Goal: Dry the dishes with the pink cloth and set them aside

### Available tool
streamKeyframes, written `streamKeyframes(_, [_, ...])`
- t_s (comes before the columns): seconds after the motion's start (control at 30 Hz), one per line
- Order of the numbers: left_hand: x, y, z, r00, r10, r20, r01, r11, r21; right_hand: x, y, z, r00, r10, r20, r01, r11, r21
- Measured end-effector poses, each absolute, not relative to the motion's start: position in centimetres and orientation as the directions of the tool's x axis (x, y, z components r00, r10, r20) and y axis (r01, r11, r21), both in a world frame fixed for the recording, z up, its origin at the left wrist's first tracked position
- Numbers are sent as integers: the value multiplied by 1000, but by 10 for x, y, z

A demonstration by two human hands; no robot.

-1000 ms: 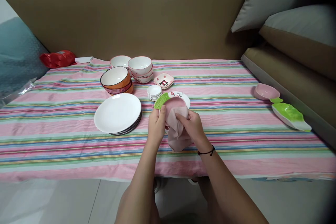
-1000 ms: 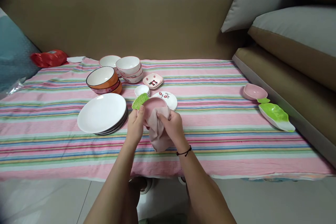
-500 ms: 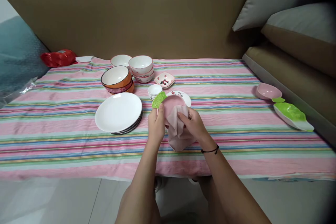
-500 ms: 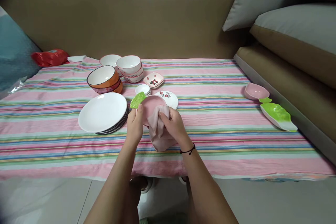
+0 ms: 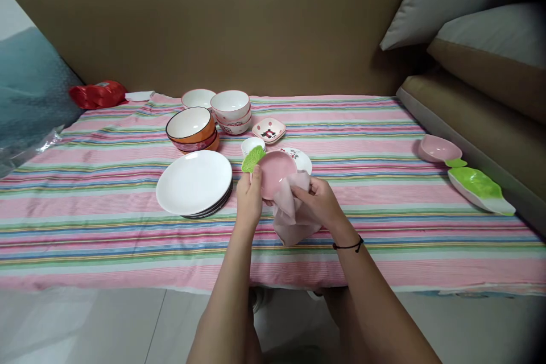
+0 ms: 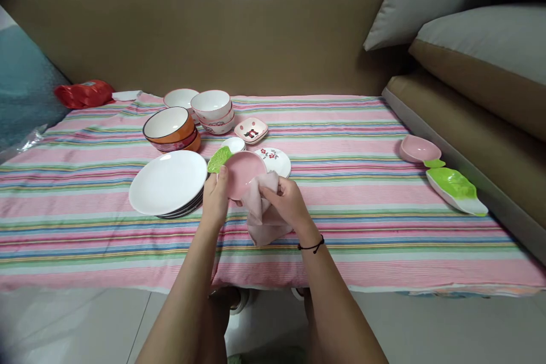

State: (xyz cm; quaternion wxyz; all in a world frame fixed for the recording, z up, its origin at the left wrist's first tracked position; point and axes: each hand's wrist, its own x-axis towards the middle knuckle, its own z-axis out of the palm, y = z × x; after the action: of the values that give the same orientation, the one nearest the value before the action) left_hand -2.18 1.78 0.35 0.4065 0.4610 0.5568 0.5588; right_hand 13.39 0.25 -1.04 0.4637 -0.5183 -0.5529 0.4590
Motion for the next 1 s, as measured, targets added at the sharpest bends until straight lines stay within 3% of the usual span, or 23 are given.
streamKeyframes(0.17, [-10,11,6,-42,998,-47,53,50,997,130,7,-14,164,983,80,365,14,-931])
streamKeyframes(0.37, [-13,9,6,87,995,-59,101,50,994,137,10,-13,215,950,227,545,76,-835])
streamKeyframes(0.6, [-27,7,5,233,966,-113,235,57,970,147,10,-16,25,951,308,634,223,-740])
streamKeyframes(0.8, [-33,8,6,400,898,-182,162,127,979,143,10,-9,-160,953,257,653,297,-696])
streamKeyframes(0.9, [-33,6,5,367,919,-143,138,98,986,140,9,-6,-92,965,247,655,246,-714])
streamKeyframes(1.0, [-29,3,3,169,982,-85,125,64,990,137,9,-6,26,974,225,616,162,-771])
